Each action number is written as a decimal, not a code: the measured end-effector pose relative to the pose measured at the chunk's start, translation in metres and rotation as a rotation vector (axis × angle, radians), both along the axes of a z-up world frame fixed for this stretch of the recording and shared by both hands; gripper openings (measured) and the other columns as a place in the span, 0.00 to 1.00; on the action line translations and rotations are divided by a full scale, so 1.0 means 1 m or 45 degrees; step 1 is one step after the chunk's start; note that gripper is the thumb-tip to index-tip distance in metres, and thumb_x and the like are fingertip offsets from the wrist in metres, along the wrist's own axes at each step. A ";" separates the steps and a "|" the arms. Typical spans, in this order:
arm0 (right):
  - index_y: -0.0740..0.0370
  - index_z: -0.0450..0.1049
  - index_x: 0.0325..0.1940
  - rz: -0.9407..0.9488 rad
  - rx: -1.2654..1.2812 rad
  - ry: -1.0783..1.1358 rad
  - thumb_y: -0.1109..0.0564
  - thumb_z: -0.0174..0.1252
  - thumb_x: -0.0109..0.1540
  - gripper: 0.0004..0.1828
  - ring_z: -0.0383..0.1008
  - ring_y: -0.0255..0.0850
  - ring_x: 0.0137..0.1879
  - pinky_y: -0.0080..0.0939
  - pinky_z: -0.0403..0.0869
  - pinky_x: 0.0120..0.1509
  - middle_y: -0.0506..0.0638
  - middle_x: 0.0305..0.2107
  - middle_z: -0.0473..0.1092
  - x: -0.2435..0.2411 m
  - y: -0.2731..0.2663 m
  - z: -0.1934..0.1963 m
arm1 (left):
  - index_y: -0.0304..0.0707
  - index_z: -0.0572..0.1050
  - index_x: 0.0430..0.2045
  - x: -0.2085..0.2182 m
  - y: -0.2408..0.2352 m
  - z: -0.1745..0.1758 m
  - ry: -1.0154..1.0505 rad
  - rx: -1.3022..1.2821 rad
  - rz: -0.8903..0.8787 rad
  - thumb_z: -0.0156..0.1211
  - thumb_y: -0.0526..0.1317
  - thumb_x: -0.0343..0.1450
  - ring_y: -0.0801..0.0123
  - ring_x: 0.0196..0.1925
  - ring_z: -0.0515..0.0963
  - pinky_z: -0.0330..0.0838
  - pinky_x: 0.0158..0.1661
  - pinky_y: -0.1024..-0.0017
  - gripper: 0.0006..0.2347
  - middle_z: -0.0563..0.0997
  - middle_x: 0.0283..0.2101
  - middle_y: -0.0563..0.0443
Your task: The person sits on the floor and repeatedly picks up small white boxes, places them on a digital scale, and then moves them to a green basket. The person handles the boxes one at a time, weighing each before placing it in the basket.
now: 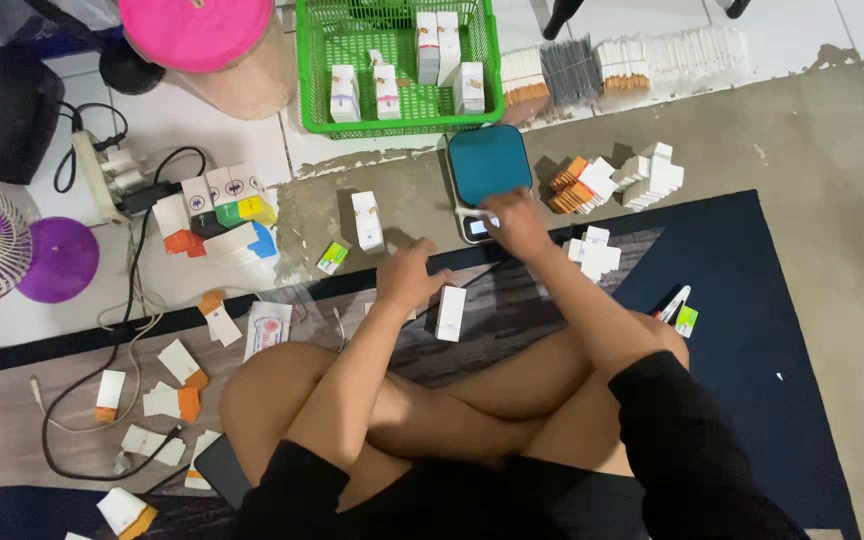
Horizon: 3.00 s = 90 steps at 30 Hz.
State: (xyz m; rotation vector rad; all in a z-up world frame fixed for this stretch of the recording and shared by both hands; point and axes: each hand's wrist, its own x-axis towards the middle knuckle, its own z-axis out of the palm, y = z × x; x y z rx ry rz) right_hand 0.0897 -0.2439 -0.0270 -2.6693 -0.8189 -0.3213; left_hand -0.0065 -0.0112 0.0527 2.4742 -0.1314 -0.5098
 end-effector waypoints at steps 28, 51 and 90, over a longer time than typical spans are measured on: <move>0.59 0.76 0.42 0.077 -0.052 0.523 0.59 0.62 0.57 0.10 0.76 0.54 0.46 0.48 0.74 0.52 0.56 0.33 0.74 -0.077 0.041 -0.009 | 0.39 0.79 0.41 -0.018 0.006 -0.031 -0.127 0.251 -0.078 0.56 0.36 0.70 0.51 0.43 0.83 0.76 0.44 0.59 0.08 0.82 0.39 0.42; 0.55 0.74 0.29 0.168 0.266 -0.340 0.59 0.65 0.55 0.05 0.73 0.44 0.33 0.42 0.71 0.38 0.46 0.24 0.69 -0.088 0.027 0.030 | 0.27 0.66 0.57 -0.017 0.002 -0.012 0.802 -0.958 0.654 0.58 0.69 0.63 0.65 0.28 0.82 0.82 0.32 0.69 0.41 0.80 0.47 0.40; 0.57 0.81 0.42 -1.352 0.763 1.224 0.51 0.71 0.51 0.17 0.80 0.48 0.39 0.46 0.76 0.33 0.54 0.29 0.78 -0.072 -0.237 -0.054 | 0.31 0.63 0.62 -0.035 -0.014 0.060 -0.128 -0.290 -0.078 0.55 0.43 0.74 0.48 0.56 0.75 0.74 0.52 0.51 0.23 0.79 0.48 0.41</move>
